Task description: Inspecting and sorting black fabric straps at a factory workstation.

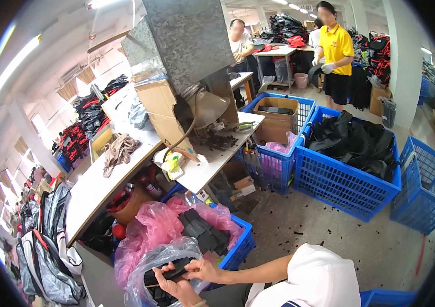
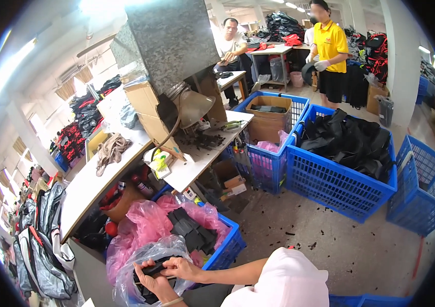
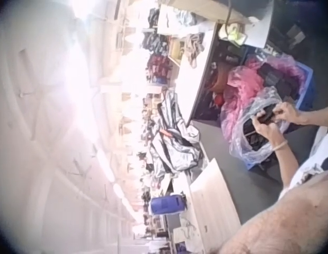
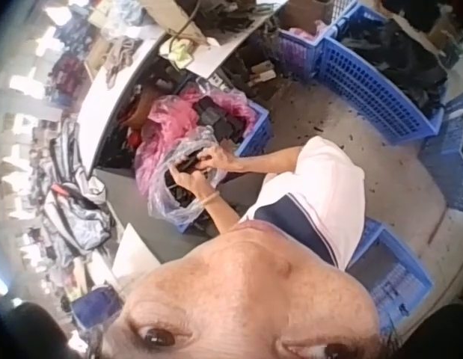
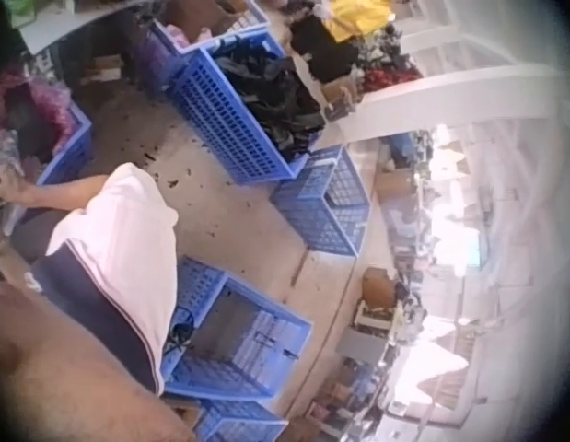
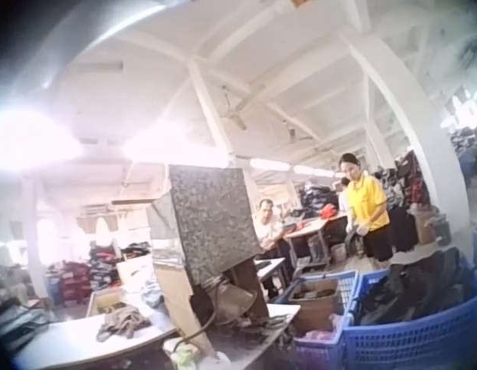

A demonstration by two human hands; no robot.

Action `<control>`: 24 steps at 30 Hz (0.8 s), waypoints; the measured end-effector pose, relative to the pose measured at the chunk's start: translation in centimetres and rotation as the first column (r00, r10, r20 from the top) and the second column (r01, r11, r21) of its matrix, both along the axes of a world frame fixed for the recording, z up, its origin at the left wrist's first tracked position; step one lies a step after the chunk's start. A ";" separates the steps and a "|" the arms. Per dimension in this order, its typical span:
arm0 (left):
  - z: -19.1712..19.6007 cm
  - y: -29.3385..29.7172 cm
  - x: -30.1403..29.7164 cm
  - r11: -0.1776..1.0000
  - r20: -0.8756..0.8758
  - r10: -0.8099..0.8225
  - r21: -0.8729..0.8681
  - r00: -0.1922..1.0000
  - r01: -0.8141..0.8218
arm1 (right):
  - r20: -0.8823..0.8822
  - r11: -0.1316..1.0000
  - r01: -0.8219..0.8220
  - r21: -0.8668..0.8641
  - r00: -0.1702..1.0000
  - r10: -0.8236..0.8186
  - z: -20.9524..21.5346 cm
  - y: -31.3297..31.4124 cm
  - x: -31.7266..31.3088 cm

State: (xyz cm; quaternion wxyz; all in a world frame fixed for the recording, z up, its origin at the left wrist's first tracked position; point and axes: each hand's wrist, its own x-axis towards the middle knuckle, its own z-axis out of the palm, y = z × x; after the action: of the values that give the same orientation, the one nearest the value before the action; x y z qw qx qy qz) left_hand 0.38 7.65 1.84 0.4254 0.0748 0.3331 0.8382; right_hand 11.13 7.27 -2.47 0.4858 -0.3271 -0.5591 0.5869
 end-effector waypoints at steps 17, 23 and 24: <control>0.8 -1.7 1.6 0.903 0.104 -0.423 -0.038 0.900 0.428 | 0.510 0.860 -0.346 0.376 0.852 0.120 -1.2 1.9 1.3; 1.1 -2.6 0.7 0.827 -0.211 -0.524 0.106 0.825 0.553 | -0.590 0.282 -0.906 -0.317 0.421 0.689 2.4 1.3 1.3; 0.8 -2.5 0.8 0.812 -0.223 -0.548 0.090 0.806 0.577 | -0.588 0.289 -0.908 -0.304 0.417 0.693 1.4 1.6 1.0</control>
State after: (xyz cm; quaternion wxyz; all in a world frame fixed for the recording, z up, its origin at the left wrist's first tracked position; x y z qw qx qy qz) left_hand 1.21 5.13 2.65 0.6149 0.2810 0.2688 0.6861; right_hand 12.14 8.90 -1.04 0.0779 -0.0177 -0.3396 0.9372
